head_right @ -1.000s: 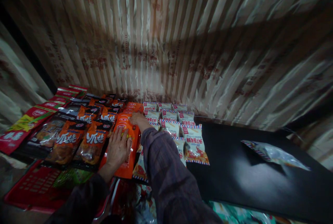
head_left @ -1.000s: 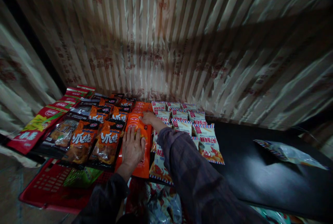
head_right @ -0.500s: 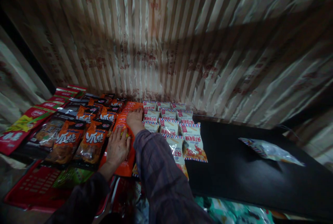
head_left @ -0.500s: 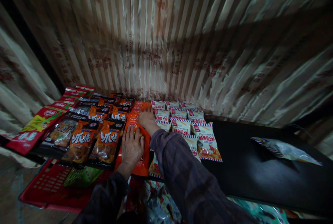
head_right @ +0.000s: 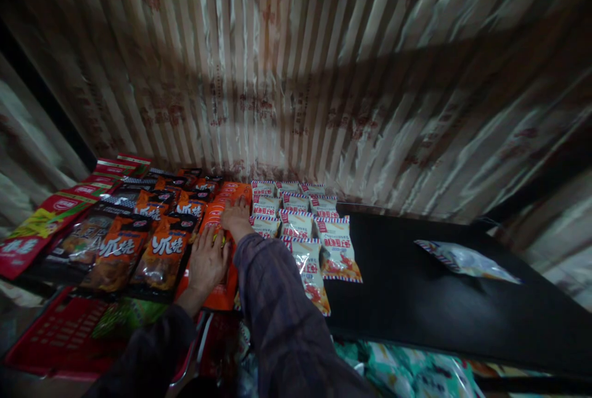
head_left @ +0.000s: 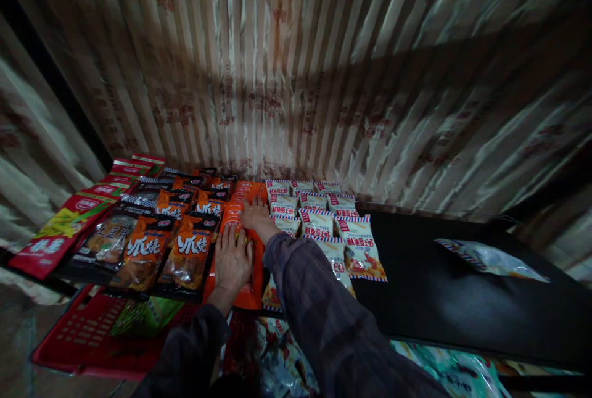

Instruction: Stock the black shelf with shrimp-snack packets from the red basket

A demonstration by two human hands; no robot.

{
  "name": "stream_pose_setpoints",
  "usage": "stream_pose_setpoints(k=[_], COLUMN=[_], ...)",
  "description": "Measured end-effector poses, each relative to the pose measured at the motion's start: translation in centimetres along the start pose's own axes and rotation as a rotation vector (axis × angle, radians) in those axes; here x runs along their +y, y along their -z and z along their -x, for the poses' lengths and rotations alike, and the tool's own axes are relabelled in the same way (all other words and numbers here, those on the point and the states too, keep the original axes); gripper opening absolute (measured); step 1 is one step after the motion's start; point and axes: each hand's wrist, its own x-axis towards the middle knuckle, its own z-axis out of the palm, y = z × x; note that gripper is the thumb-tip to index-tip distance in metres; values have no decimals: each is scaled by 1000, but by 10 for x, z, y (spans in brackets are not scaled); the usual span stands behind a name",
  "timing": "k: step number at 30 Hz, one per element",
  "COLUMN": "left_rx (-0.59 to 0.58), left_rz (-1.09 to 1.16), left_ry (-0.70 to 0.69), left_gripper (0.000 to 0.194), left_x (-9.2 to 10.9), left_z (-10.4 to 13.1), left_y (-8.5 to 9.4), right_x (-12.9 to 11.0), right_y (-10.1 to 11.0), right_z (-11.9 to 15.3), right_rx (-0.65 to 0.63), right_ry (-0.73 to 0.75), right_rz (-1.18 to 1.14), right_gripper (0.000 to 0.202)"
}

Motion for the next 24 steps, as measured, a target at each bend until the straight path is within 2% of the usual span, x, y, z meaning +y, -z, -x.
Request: stream_pose_setpoints(k=[11, 17, 24], left_rx=[4, -39, -70], left_rz=[5, 31, 4], left_ry=[2, 33, 21], left_gripper=[42, 43, 43], left_x=[-1, 0, -1], left_z=[1, 0, 0], left_y=[-2, 2, 0], right_x=[2, 0, -5], right_y=[-6, -7, 0], right_z=[-17, -8, 5], right_rx=[13, 95, 156], right_ry=[19, 44, 82], right_rz=[-3, 22, 64], right_gripper=[59, 49, 51])
